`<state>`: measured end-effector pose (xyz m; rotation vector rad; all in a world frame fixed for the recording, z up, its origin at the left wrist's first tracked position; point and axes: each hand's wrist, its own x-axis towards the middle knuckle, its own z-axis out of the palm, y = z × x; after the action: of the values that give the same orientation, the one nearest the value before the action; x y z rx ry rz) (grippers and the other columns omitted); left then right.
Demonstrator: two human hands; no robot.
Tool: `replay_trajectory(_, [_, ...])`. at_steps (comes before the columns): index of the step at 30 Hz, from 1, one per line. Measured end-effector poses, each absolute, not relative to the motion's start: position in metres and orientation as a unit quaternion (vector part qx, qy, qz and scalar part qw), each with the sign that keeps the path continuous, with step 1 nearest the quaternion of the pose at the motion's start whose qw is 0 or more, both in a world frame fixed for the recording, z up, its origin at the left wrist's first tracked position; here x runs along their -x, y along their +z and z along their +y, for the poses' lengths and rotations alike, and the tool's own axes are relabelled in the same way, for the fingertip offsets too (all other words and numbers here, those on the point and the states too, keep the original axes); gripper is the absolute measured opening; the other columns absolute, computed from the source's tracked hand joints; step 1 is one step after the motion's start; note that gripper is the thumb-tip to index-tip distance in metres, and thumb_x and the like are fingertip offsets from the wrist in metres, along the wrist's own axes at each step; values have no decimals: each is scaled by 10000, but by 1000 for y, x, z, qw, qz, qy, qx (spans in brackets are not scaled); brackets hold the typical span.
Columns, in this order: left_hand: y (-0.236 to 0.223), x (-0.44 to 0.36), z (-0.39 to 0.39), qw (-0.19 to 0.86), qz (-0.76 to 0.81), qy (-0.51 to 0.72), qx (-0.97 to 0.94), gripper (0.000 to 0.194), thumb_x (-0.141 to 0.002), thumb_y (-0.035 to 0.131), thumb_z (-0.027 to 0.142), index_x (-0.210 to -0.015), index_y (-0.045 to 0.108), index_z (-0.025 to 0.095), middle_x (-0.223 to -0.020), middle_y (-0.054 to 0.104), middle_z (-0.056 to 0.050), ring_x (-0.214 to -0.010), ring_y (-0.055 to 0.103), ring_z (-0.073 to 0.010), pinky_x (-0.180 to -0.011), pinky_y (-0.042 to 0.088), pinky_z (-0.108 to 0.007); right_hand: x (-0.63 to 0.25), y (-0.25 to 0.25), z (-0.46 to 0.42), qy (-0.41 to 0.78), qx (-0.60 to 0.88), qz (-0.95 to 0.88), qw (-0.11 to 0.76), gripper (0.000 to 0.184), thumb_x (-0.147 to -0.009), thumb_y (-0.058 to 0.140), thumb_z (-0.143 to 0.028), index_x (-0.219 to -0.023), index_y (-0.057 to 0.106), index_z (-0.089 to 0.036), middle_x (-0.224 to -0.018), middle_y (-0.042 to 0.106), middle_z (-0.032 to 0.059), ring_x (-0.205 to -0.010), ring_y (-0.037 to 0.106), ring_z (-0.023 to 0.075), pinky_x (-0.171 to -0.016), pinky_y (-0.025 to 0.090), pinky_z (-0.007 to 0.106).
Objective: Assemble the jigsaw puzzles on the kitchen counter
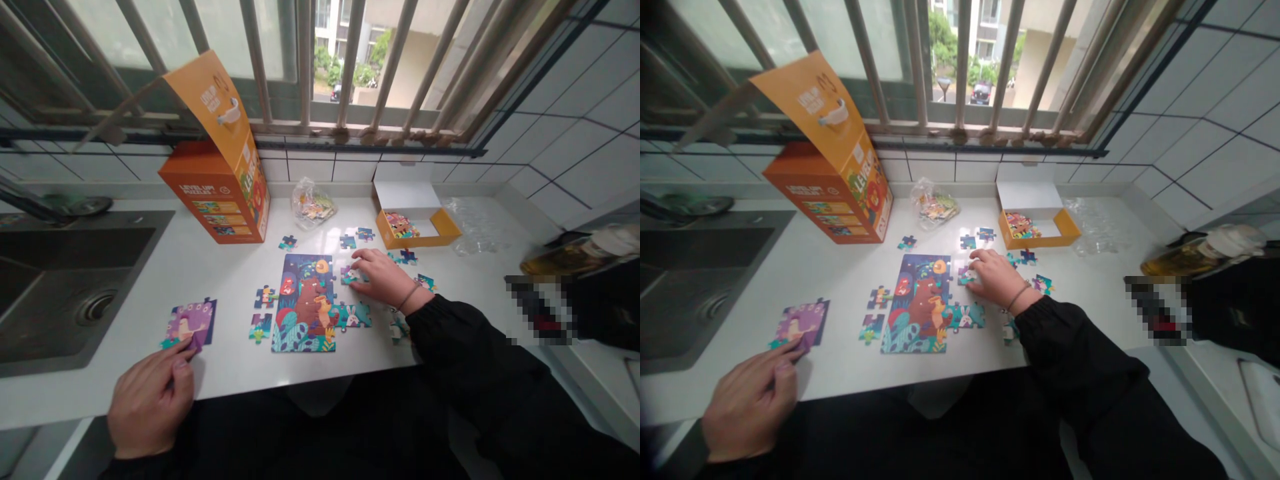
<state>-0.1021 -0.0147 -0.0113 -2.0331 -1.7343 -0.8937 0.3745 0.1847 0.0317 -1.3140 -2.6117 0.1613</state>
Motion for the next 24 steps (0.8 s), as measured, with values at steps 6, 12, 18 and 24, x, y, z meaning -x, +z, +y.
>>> replay_trajectory(6, [-9,101,-13,144,-605,-322,714,198,-956,605,248,-1041,784,228,-1119,850,-93,-1001,802,-323,-962,596,-477,-380,54,138,64,418,-892,158,320,-891,829,-341,-1155,722,-194,-1453,637,177,-1314,611,361,-1140,524,574])
replay_trajectory(12, [-14,101,-15,152,-622,-314,701,201,-951,620,228,-1067,783,237,-1172,845,-47,-1052,801,-301,-994,595,-459,-370,47,41,117,426,-884,151,365,-917,812,-306,-1253,706,-214,-1393,693,159,-1262,656,367,-1066,587,581])
replay_trajectory(18, [-12,98,-13,159,-619,-312,703,216,-958,592,250,-1057,784,246,-1163,847,-46,-1022,801,-302,-965,600,-465,-371,26,20,130,470,-856,173,432,-908,841,-289,-1305,684,-231,-1362,702,149,-1228,674,354,-1047,606,583])
replay_trajectory(24, [-4,92,-12,138,-629,-311,699,219,-969,563,297,-1042,766,259,-1112,845,-71,-1033,787,-330,-969,596,-494,-373,27,25,140,472,-853,176,437,-885,873,-296,-1271,675,-243,-1350,695,142,-1228,669,360,-1056,599,593])
